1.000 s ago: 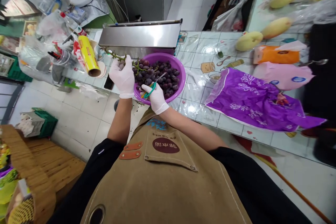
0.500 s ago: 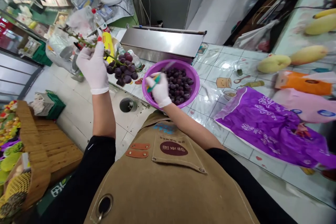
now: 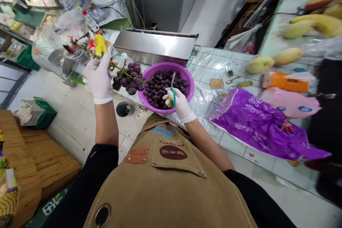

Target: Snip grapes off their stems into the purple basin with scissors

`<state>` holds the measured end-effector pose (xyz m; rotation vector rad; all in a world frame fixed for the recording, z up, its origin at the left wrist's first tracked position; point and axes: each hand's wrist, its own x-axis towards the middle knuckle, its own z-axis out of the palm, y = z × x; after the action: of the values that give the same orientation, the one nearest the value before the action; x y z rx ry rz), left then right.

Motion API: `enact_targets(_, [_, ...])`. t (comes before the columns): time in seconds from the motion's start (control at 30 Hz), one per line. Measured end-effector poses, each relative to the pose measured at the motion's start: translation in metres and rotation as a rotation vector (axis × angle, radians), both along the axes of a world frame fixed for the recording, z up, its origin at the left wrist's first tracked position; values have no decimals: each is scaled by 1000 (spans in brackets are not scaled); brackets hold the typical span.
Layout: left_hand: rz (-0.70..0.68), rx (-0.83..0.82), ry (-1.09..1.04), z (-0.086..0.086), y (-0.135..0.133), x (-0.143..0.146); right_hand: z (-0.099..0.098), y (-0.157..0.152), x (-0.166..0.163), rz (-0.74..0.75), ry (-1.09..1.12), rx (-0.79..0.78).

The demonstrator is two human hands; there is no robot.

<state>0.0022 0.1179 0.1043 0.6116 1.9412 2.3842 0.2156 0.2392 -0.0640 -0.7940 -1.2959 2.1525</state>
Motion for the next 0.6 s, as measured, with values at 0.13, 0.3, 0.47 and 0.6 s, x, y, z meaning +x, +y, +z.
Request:
enact_targets(0.13, [-180, 39, -150, -10, 21, 6, 4, -3, 29, -15, 81, 3])
enact_targets(0.3, [-346, 108, -307, -25, 44, 14, 27, -19, 73, 21, 225, 59])
enact_targets(0.47, [-371, 123, -421, -36, 60, 15, 43, -42, 102, 253, 370, 149])
enact_targets(0.6, [-399, 174, -514, -38, 65, 16, 42, -43, 99, 425, 363, 203])
